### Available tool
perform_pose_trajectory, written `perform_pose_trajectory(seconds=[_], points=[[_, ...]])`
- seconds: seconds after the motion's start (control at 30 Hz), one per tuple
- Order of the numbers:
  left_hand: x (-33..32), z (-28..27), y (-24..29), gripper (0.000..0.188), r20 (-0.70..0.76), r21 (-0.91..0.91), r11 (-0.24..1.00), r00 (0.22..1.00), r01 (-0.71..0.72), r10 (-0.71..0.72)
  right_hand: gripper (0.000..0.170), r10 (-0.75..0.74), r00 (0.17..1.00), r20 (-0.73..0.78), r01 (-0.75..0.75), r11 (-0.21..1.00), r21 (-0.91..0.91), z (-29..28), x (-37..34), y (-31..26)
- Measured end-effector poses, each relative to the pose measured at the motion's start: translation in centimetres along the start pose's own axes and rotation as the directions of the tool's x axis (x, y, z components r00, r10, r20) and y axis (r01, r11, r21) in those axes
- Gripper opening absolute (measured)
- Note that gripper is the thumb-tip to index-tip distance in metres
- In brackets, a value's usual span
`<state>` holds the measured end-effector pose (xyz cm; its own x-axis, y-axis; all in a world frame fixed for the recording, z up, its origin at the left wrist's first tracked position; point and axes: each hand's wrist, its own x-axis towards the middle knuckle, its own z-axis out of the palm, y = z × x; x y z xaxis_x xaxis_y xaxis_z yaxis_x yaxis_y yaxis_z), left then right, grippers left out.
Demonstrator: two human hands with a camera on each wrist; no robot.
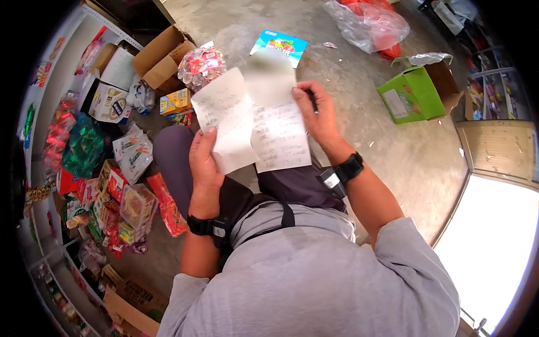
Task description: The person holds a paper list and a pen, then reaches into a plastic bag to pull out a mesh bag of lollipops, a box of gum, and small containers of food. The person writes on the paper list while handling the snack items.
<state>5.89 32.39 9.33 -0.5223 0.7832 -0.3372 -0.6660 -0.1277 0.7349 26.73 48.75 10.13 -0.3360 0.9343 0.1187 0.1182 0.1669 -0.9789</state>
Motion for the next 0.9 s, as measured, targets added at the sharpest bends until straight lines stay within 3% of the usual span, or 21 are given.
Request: perform_pose_trajectory(seconds=[0.07, 0.17, 0.3, 0.33, 0.47, 0.6, 0.73, 0.9], points=[[-0.4, 0.4, -1.5, 0.017, 0.023, 0.14, 0.99, 0.999, 0.023, -0.027, 0.012, 0.001, 1.0, 0.004, 0.0, 1.0, -0.02, 1.2, -0.5, -0.3], [-1.1, 0.9, -3.9, 0.017, 0.078, 0.352, 0.932, 0.995, -0.083, 0.059, 0.012, 0.004, 1.0, 0.018, -0.005, 0.999, 0.053, 2.5, -1.2, -0.3], [-1.3, 1.3, -3.8, 0.029, 0.072, 0.503, 0.847, 0.985, -0.172, 0.157, 0.015, 0.038, 0.999, 0.023, -0.039, 0.998, 0.058, 2.6, -1.4, -0.2], [-0.9, 0.8, -4.2, 0.036, 0.099, 0.513, 0.832, 0.977, -0.212, 0.188, 0.016, 0.028, 0.999, 0.017, -0.029, 0.998, 0.059, 2.4, -1.2, 0.3], [-1.3, 1.9, -3.3, 0.032, 0.077, 0.47, 0.874, 0.992, -0.123, 0.098, 0.022, 0.004, 0.996, -0.091, 0.006, 0.994, 0.108, 1.4, -0.9, -1.6], [-1.1, 1.9, -3.3, 0.027, 0.031, 0.453, 0.887, 0.996, -0.088, 0.083, 0.03, -0.212, 0.976, 0.038, 0.211, 0.977, 0.035, 0.1, -2.7, -7.3], [-0.4, 1.9, -3.1, 0.027, 0.006, 0.446, 0.89, 0.995, -0.096, 0.104, 0.037, -0.134, 0.945, 0.299, 0.106, 0.989, 0.107, 0.7, -4.6, -8.2], [-0.7, 1.5, -2.9, 0.031, 0.043, 0.298, 0.954, 0.999, 0.019, -0.033, 0.028, 0.0, 0.956, 0.293, -0.041, 0.99, 0.135, 2.7, -5.2, -4.5]])
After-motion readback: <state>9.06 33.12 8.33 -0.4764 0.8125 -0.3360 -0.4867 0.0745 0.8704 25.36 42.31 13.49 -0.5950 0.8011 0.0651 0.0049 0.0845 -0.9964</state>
